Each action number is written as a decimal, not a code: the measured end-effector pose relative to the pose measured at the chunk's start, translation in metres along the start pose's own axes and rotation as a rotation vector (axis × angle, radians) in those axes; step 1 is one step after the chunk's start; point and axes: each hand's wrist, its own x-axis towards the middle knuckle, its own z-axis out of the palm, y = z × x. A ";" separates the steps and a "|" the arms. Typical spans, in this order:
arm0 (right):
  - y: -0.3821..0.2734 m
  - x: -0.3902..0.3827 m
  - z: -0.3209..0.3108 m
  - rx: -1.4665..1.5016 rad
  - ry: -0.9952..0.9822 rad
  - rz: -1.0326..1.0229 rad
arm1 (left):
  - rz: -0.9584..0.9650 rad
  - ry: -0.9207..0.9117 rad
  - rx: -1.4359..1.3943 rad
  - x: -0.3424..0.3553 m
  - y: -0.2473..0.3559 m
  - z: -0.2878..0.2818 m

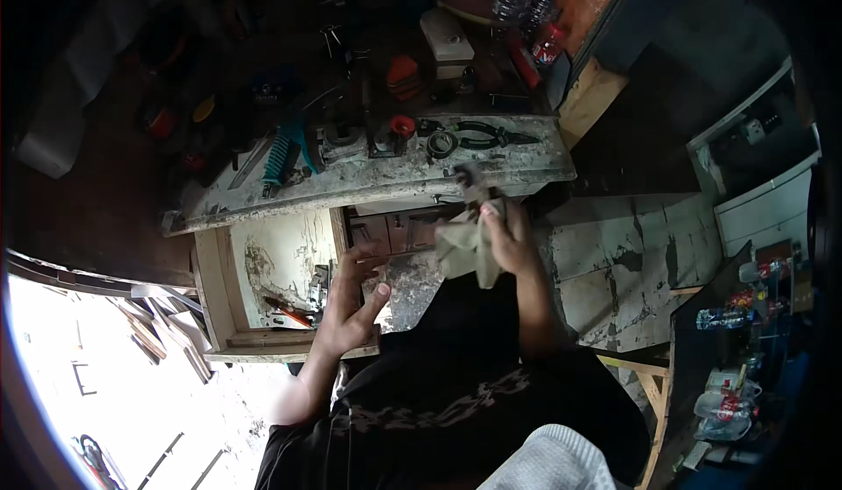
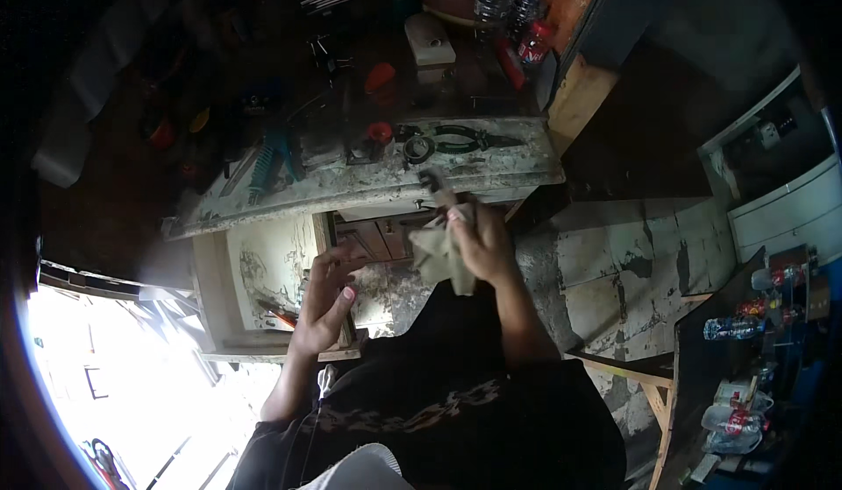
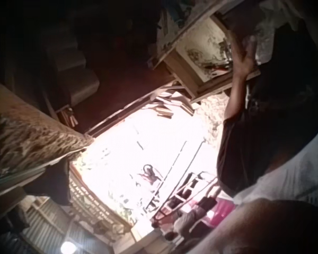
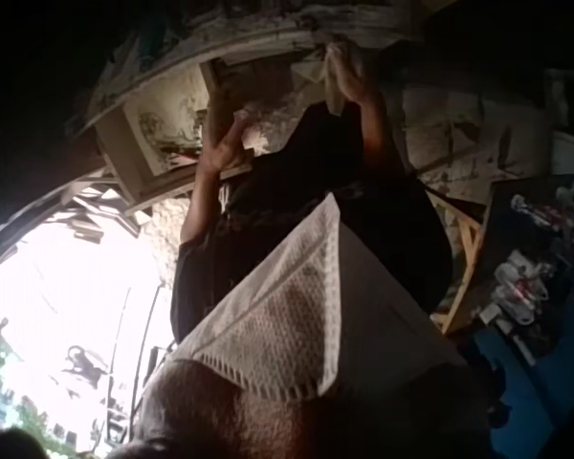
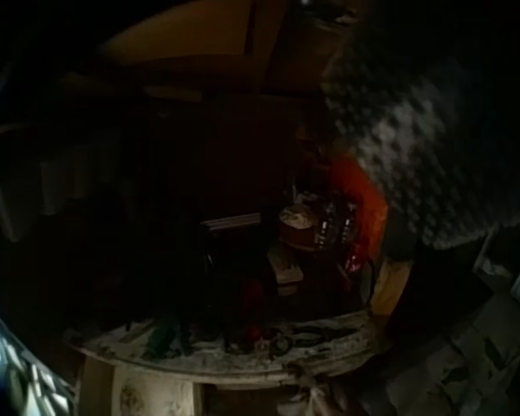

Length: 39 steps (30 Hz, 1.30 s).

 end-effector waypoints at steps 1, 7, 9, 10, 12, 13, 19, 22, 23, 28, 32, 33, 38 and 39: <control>0.004 0.009 -0.025 -0.068 0.024 -0.018 | 0.029 0.081 0.094 -0.005 -0.003 -0.006; 0.006 0.064 -0.125 -0.600 -0.083 0.168 | -0.067 0.166 0.094 -0.032 -0.020 -0.034; 0.008 0.090 -0.135 -0.652 -0.143 0.184 | -0.083 0.179 0.066 -0.038 -0.023 -0.036; 0.009 0.104 -0.136 -0.683 -0.177 0.161 | -0.081 0.168 0.071 -0.039 -0.023 -0.037; 0.010 0.123 -0.137 -0.661 -0.232 0.135 | -0.080 0.167 0.064 -0.039 -0.023 -0.038; 0.009 0.133 -0.137 -0.642 -0.322 0.156 | -0.077 0.156 0.103 -0.039 -0.023 -0.039; 0.000 0.172 -0.128 -0.727 -0.480 0.097 | -0.018 0.125 0.218 -0.035 -0.021 -0.037; 0.002 0.165 -0.122 -0.816 -0.359 -0.003 | -0.017 0.102 0.220 -0.037 -0.021 -0.038; 0.004 0.159 -0.120 -0.826 -0.242 -0.082 | -0.039 0.102 0.227 -0.038 -0.021 -0.039; 0.013 0.127 -0.117 -0.628 0.066 0.002 | -0.115 0.115 0.204 -0.037 -0.027 -0.048; 0.023 0.085 -0.100 -0.084 0.572 0.071 | -0.104 0.189 0.264 -0.034 -0.034 -0.046; 0.026 0.073 -0.091 0.289 0.645 0.094 | -0.110 0.213 0.286 -0.033 -0.035 -0.045; 0.030 0.023 -0.037 0.989 0.527 0.235 | -0.045 0.172 0.310 -0.034 -0.035 -0.046; 0.028 0.016 -0.030 0.952 0.456 0.209 | -0.030 0.157 0.338 -0.035 -0.035 -0.046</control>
